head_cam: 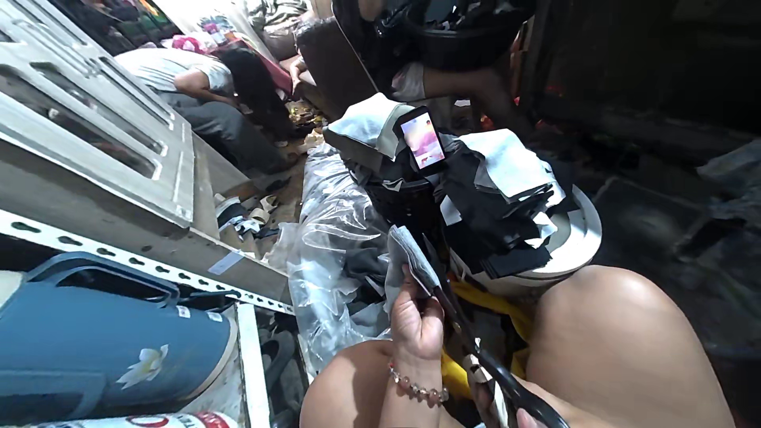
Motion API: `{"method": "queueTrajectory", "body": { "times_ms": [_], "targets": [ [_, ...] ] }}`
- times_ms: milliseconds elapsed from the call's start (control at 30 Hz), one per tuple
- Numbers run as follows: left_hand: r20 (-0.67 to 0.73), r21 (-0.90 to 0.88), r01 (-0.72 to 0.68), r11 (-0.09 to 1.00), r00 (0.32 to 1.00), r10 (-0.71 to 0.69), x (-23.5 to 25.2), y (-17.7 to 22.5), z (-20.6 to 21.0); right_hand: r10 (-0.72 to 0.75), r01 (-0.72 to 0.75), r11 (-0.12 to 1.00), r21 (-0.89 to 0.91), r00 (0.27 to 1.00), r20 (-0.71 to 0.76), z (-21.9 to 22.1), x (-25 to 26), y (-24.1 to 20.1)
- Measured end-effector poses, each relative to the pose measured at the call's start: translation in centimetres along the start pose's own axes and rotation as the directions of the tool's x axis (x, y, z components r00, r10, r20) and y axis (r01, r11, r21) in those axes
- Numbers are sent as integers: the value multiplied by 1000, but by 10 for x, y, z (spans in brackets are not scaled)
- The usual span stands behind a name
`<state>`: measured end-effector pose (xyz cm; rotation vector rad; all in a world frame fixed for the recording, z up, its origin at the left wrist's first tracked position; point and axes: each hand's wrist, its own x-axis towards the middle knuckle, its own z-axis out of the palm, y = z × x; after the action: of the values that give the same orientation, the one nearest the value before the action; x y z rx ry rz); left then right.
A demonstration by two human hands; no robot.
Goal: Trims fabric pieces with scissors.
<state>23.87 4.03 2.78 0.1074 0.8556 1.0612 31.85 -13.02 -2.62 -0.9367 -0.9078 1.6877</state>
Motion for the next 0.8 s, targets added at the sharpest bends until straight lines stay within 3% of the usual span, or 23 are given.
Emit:
{"method": "queueTrajectory", "body": {
  "times_ms": [100,200,300,533,800],
  "targets": [
    [20,-14,37,999,999,-36,0,-3,-4,2,-8,999,-53,992,-124,3,-1,0],
    [7,-53,56,997,998,-56,1,-5,-7,-26,36,999,39,977,-214,1,-2,7],
    [-4,-57,53,997,999,-53,0,-6,-6,-50,72,993,94,974,-219,2,-3,9],
    [-33,-60,59,996,998,-61,0,-4,-5,-22,24,1000,7,979,-205,1,-5,2],
    [-2,93,103,990,995,-104,-6,-11,-14,-47,76,988,133,977,-209,1,4,7]
  ]
}}
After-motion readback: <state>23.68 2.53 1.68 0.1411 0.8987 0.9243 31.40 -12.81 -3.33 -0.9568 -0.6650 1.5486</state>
